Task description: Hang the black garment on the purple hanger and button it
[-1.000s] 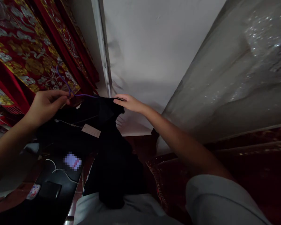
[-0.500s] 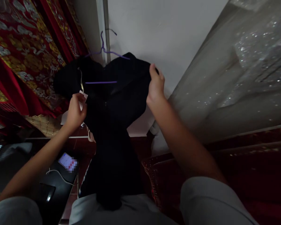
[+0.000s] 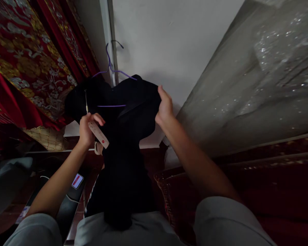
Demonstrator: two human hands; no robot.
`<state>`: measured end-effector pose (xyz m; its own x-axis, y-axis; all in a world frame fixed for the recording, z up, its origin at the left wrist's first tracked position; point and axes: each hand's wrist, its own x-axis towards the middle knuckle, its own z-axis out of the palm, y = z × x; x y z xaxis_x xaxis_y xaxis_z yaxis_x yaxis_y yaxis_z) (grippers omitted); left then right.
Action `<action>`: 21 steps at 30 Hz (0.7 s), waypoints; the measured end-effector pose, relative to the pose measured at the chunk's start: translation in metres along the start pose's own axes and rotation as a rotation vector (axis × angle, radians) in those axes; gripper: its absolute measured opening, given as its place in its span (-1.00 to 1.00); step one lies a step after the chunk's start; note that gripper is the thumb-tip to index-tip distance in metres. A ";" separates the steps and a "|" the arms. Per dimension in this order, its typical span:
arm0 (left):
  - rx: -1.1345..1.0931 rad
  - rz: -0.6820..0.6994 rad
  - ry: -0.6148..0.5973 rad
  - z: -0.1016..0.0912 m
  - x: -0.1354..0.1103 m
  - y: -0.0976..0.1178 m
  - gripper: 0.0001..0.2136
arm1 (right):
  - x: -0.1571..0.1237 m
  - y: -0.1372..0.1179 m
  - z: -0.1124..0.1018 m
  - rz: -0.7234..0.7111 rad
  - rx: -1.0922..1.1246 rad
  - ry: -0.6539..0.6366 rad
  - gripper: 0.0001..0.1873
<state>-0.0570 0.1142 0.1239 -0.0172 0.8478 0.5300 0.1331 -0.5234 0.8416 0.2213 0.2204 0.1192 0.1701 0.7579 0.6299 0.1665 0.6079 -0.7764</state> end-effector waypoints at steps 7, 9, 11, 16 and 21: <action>0.327 0.301 0.182 0.004 0.038 -0.002 -0.59 | -0.003 0.001 0.000 0.146 0.168 0.039 -0.40; 0.574 0.287 -0.003 -0.009 0.042 -0.018 -0.66 | -0.004 -0.003 -0.003 0.170 0.215 0.051 -0.45; 0.754 0.274 -0.121 -0.020 0.039 -0.030 -0.67 | -0.004 -0.006 -0.006 0.175 0.241 0.057 -0.47; 0.951 0.345 -0.176 -0.036 0.013 -0.035 -0.51 | 0.003 0.007 -0.007 0.176 0.208 0.024 -0.40; 1.033 0.359 -0.191 -0.052 -0.011 -0.024 -0.84 | 0.004 0.025 -0.006 0.138 0.061 0.036 -0.39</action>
<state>-0.1115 0.1127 0.1033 0.3293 0.7070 0.6258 0.8630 -0.4943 0.1043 0.2318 0.2372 0.1022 0.2226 0.8265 0.5170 0.0798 0.5131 -0.8546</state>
